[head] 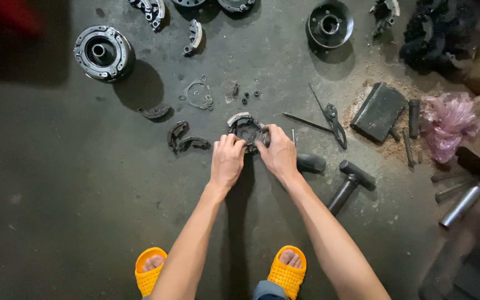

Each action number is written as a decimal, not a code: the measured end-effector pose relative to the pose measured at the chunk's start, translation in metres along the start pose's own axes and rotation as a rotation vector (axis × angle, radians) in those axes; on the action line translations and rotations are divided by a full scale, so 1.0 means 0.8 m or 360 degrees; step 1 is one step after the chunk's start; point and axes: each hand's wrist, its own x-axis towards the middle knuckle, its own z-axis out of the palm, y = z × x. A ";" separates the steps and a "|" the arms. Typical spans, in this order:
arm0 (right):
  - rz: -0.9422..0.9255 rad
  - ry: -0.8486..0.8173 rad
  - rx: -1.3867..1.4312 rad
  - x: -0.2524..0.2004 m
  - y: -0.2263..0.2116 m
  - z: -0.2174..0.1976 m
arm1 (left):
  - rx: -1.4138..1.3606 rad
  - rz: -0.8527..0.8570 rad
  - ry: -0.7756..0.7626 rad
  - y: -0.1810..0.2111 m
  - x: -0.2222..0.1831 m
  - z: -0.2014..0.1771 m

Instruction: Repairing and assembling motorcycle clutch components on the floor using hand tools

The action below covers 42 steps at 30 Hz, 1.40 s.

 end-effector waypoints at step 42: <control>0.0481 -0.0088 0.1362 0.016 0.015 0.009 | -0.1200 -0.0476 0.0139 0.017 0.038 -0.041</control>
